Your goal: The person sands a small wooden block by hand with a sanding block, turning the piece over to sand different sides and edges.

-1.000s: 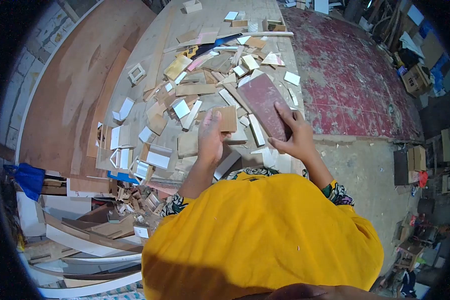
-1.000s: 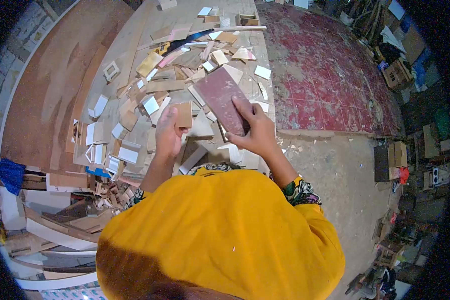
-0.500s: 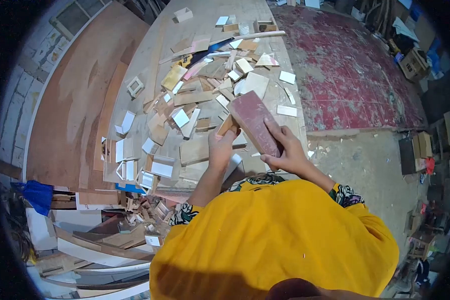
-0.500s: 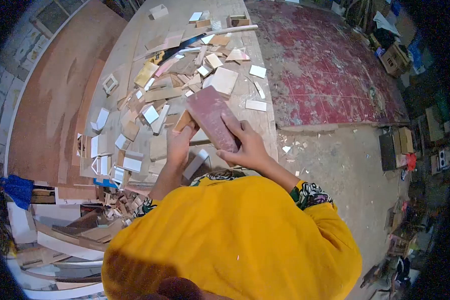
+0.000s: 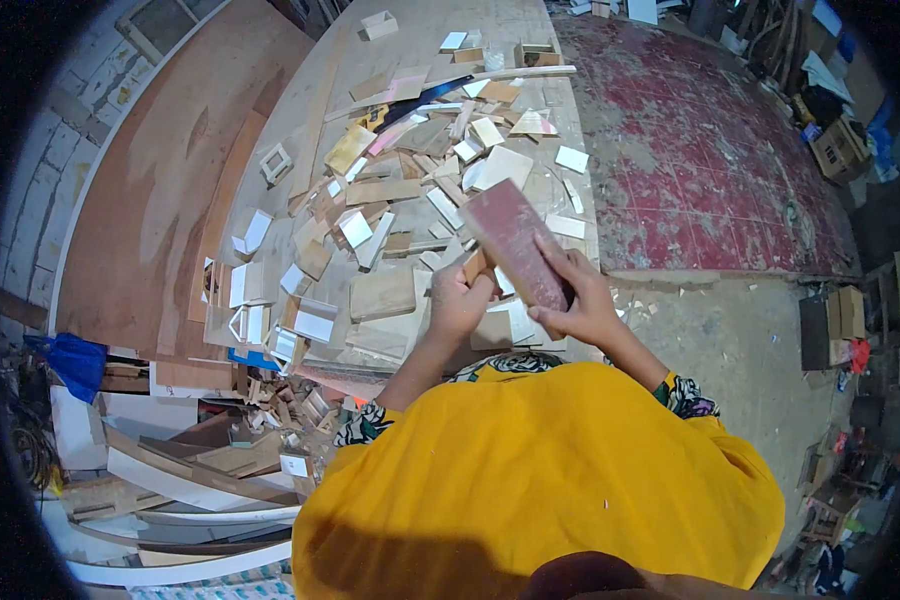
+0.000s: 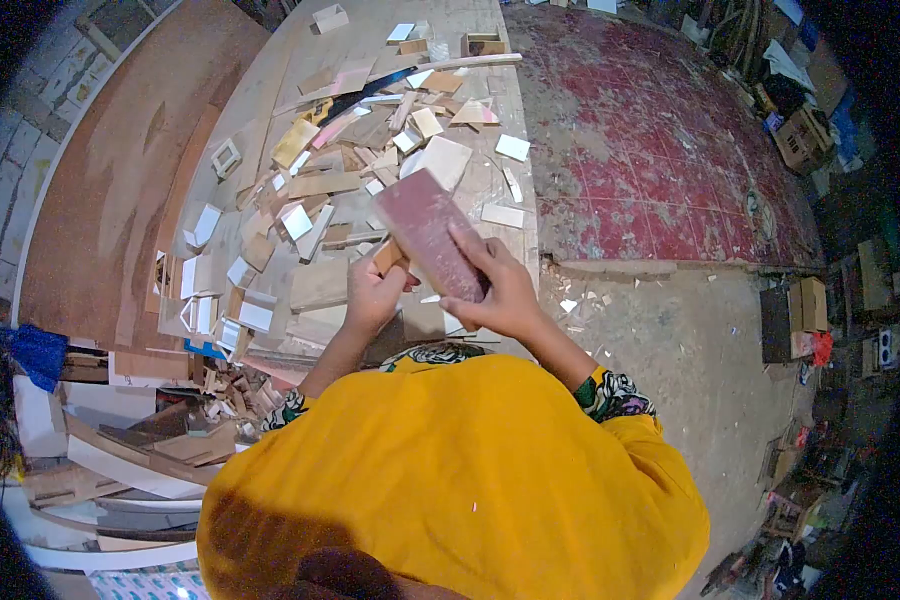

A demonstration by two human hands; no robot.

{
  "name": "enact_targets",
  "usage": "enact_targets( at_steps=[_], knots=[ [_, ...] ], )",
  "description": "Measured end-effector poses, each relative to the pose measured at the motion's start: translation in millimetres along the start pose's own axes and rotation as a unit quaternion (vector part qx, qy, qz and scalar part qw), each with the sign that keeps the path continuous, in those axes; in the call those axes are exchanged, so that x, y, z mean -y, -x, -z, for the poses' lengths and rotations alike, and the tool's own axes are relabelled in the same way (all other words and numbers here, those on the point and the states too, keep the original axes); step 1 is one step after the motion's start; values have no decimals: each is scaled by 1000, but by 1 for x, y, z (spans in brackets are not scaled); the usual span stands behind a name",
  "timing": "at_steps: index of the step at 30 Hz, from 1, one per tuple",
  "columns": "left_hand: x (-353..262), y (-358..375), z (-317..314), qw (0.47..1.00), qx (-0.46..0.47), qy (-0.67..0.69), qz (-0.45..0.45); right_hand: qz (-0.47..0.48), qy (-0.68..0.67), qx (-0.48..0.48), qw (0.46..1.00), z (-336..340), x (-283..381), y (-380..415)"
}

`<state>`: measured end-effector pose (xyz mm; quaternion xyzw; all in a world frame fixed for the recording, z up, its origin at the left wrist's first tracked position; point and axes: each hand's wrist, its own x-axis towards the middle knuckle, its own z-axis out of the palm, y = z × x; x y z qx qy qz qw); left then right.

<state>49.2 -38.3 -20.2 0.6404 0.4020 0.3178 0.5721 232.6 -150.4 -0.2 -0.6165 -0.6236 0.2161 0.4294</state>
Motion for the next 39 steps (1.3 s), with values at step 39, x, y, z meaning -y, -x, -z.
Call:
enact_targets(
  at_steps=[39],
  knots=[
    [-10,35,-45,993,46,108,8,-54,-47,20,997,29,-61,2]
  ],
)
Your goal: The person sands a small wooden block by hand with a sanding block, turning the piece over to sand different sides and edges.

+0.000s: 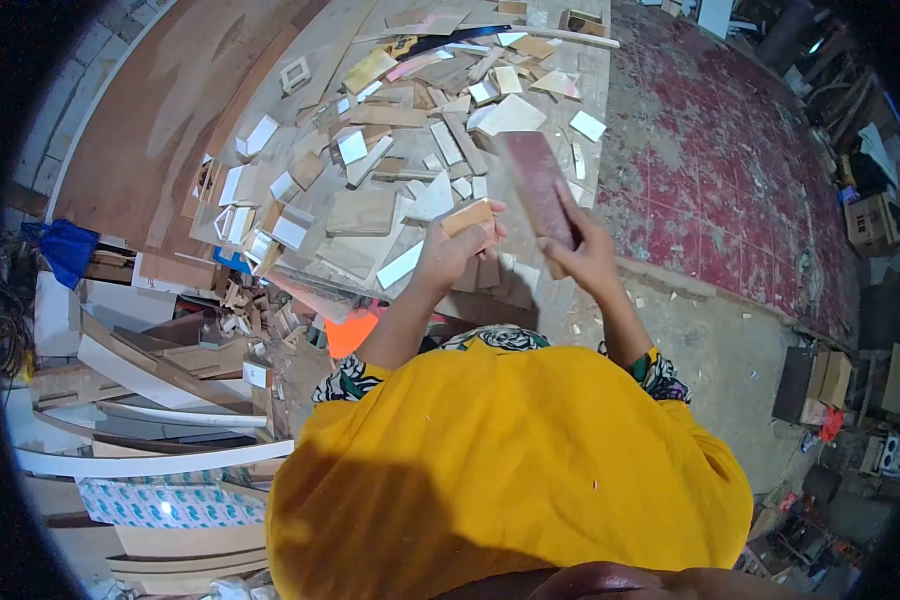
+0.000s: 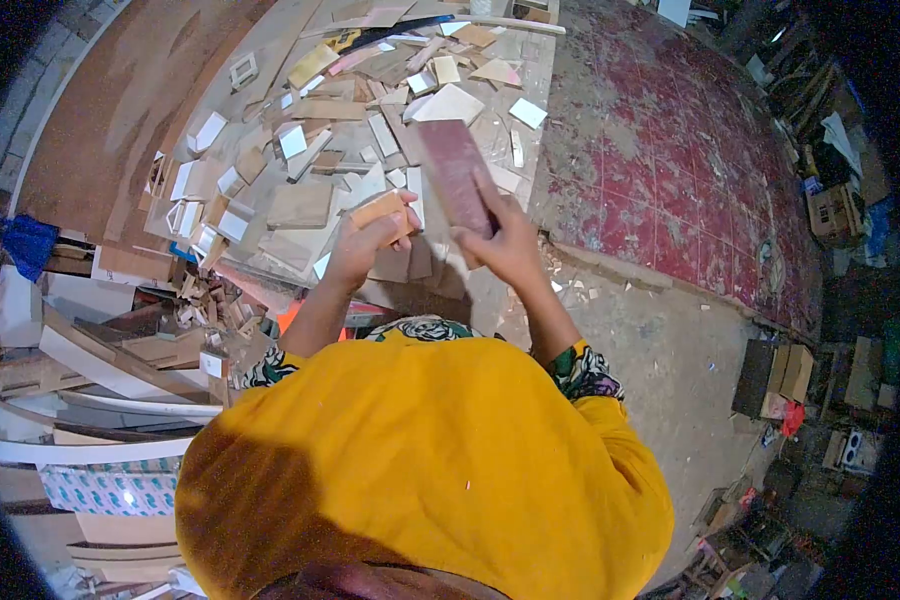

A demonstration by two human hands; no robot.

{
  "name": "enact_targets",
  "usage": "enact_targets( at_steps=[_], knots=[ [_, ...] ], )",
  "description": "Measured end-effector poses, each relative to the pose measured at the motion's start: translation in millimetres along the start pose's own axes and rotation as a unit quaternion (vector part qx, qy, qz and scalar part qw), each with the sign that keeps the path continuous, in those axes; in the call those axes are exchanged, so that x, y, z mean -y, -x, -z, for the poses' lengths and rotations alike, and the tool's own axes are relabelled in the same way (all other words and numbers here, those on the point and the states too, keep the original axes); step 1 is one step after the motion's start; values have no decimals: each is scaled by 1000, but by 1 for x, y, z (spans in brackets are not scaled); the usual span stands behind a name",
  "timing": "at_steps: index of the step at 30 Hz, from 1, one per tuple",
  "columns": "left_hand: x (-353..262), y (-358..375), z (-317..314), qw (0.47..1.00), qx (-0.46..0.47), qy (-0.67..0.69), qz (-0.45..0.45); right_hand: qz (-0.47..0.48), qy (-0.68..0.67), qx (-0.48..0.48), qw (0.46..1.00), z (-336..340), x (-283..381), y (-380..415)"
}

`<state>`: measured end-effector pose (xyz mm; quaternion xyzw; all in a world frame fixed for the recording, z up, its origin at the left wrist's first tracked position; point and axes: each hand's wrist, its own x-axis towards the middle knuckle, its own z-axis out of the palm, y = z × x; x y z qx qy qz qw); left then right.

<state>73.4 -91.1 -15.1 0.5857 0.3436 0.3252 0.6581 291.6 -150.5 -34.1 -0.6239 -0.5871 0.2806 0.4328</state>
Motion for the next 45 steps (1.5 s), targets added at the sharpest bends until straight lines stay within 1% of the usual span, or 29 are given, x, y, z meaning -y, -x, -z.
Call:
enact_targets(
  at_steps=[1,3,4,6,8,14,16,19,21,22,24,25,26,27,28,30,32,33,34,35,36,37,38,40,41,42,43,44,45],
  knots=[
    [-2,2,2,998,-15,62,-2,2,-2,0,1000,3,-7,-2],
    [-8,10,7,990,-35,137,-23,74,-74,9,995,8,-15,1],
    [-6,14,12,990,-35,136,-21,72,-75,9,995,8,-14,6],
    [-4,19,22,976,-10,214,-34,56,-129,30,990,12,-9,16],
    [-5,25,21,974,-25,223,-43,33,-139,46,989,13,-2,26],
    [-11,49,26,970,-76,228,-45,74,-126,62,987,1,20,54],
    [-10,61,32,966,-85,241,-43,78,-120,89,986,-7,35,66],
    [-8,87,35,964,-107,239,-51,127,-130,124,975,-33,54,79],
    [-5,110,36,977,-50,207,-8,153,-147,125,969,-57,66,85],
    [-4,122,39,976,-56,209,-6,119,-167,126,971,-64,78,87],
    [-4,145,46,974,-79,212,-2,85,-188,135,969,-76,96,99],
    [-5,150,36,916,-240,318,-40,134,-174,163,962,-83,104,109],
    [-6,161,41,916,-244,317,-41,183,-160,189,951,-89,112,119],
    [-11,173,46,897,-277,341,-43,196,-110,185,957,-94,119,132],
    [-17,183,48,878,-307,364,-46,197,-112,185,956,-100,120,137],
    [-11,206,43,893,-307,327,-33,192,-107,155,963,-110,117,142],
    [14,223,47,974,-102,201,35,187,-128,131,965,-118,117,144],
    [6,229,37,962,-152,228,9,148,-171,134,965,-122,120,149],
    [-4,230,31,963,-149,226,9,111,-215,135,961,-123,123,153],
    [-15,228,28,924,-239,299,-12,142,-115,169,968,-116,128,163],
    [-20,227,27,870,-327,368,-31,142,-116,166,969,-116,131,174],
    [-12,230,38,874,-315,362,-79,197,-101,142,965,-118,134,186],
    [-10,233,38,875,-313,360,-78,251,-85,117,957,-118,137,193],
    [-7,241,32,936,-299,187,-5,242,-83,116,960,-113,135,190],
    [-6,244,33,984,-151,92,-10,197,-135,115,964,-113,129,181],
    [-9,247,27,984,-148,93,-6,151,-187,113,964,-112,125,173],
    [-17,250,18,989,-76,124,8,81,-268,143,949,-105,134,167],
    [-21,250,11,988,-3,153,22,81,-268,140,950,-104,129,160],
    [-21,249,6,980,10,200,-4,97,-290,127,943,-104,124,152]
  ],
)
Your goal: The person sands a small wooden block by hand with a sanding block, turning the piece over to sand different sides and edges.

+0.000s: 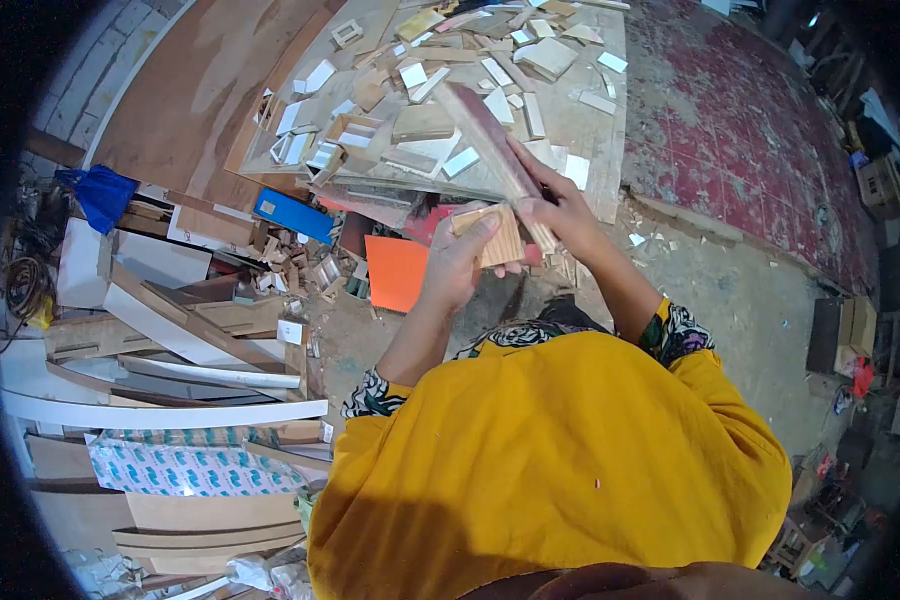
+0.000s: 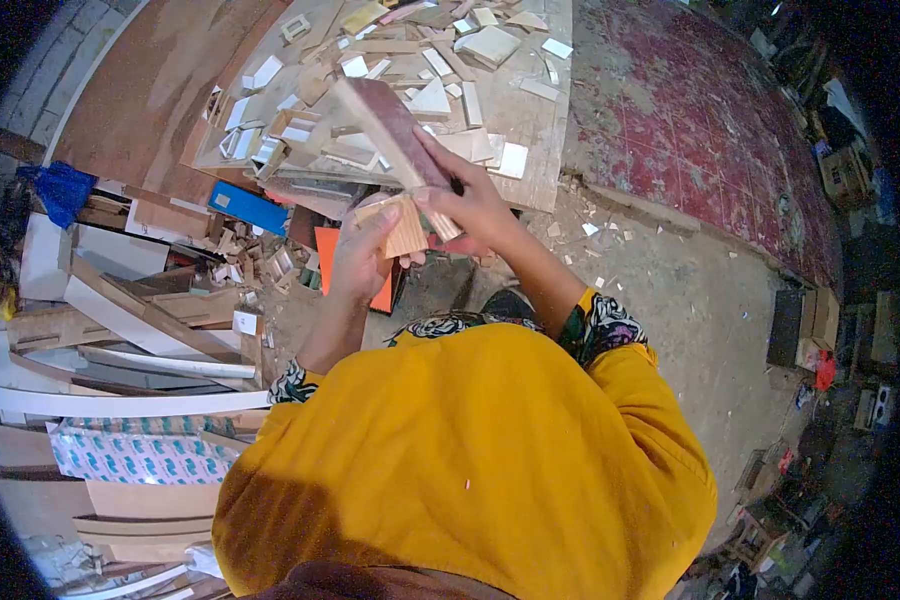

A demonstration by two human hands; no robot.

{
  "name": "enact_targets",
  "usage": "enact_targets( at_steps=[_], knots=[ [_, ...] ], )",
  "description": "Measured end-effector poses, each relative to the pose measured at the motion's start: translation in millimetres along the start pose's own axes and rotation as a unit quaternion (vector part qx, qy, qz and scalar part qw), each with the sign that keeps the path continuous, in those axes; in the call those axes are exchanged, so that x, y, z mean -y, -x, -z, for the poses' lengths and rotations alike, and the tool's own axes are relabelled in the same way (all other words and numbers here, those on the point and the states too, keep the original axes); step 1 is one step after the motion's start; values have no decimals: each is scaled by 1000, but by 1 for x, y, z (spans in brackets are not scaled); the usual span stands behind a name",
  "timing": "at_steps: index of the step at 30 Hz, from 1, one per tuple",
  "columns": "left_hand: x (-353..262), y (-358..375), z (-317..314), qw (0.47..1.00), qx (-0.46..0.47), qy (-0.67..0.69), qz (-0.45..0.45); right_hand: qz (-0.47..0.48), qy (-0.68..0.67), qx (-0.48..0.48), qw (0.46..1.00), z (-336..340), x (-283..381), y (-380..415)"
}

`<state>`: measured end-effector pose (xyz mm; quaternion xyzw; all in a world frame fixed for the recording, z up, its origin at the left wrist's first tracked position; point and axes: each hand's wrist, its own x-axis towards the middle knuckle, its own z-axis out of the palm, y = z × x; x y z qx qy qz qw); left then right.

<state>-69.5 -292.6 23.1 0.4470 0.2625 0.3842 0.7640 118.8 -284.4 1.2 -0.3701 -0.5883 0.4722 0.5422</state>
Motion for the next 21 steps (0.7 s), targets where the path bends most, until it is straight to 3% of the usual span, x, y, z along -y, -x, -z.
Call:
enact_targets(
  at_steps=[1,3,5,10,11,12,16,18,21],
  knots=[
    [-2,-3,-1,1000,1,-1,-4,24,-19,-6,1000,5,-3,-5],
    [-6,-7,-3,998,-15,31,-60,-15,-61,9,998,18,-3,0],
    [-8,-11,-3,996,-35,44,-70,-159,-141,13,977,34,-4,7],
    [-12,-40,5,989,-21,135,-57,-135,-116,-4,984,55,-4,9],
    [-11,-48,4,976,-6,214,-44,-134,-116,-4,984,60,-3,9],
    [-10,-57,3,956,10,292,-30,-129,-98,-1,987,67,-3,8],
    [0,-95,6,964,55,256,-45,-94,-42,13,995,96,-9,3],
    [3,-108,0,957,37,282,-55,-79,-7,12,997,110,-6,0],
    [11,-126,-6,949,12,311,-58,-39,193,16,980,124,0,-6]
  ],
)
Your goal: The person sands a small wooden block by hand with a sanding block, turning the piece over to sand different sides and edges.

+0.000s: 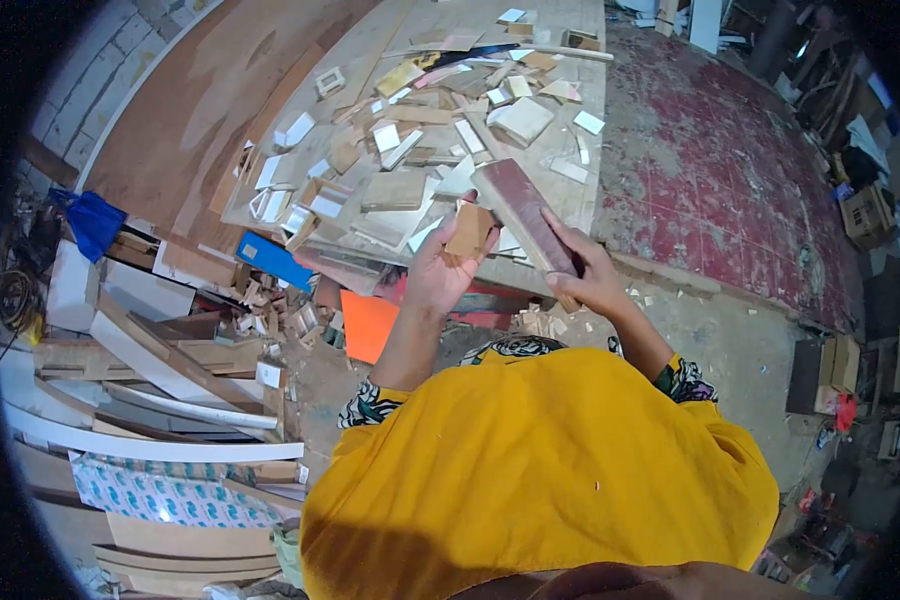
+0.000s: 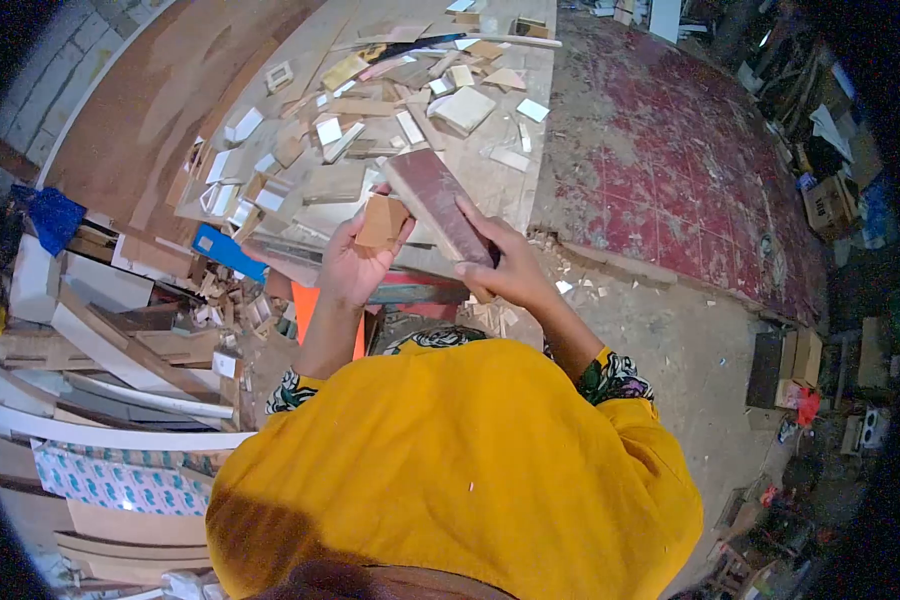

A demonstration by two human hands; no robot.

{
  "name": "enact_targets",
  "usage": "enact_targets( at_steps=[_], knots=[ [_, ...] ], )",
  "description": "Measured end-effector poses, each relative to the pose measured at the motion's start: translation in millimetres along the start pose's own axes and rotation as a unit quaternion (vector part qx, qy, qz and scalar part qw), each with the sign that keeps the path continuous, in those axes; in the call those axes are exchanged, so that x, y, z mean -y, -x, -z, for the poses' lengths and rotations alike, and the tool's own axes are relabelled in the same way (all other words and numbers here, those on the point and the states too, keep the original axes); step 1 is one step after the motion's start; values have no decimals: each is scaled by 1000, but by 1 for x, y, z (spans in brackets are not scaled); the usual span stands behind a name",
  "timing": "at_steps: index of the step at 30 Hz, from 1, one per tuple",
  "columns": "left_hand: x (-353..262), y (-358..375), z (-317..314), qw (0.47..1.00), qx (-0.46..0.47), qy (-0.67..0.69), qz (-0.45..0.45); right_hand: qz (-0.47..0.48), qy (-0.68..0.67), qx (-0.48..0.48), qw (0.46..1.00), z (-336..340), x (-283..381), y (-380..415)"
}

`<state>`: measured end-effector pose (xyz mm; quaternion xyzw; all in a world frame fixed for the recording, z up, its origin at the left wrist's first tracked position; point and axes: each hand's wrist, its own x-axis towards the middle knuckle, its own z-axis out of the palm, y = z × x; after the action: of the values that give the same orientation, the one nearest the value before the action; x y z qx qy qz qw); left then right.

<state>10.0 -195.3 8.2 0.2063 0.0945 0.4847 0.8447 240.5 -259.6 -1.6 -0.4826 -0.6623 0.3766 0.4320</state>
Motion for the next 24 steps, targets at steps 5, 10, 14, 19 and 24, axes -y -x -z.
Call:
enact_targets(
  at_steps=[5,10,14,19,24],
  knots=[
    [14,-22,14,994,0,-93,49,16,165,-34,986,16,15,-10],
    [15,-27,19,987,20,-152,58,22,220,-38,975,16,13,-20],
    [-3,-31,31,975,63,-189,98,13,239,-42,970,7,19,-30],
    [-22,-26,45,948,53,-237,207,53,228,-36,972,-16,34,-44],
    [-31,-24,59,949,-50,-300,86,88,210,-12,974,-47,37,-58]
  ],
)
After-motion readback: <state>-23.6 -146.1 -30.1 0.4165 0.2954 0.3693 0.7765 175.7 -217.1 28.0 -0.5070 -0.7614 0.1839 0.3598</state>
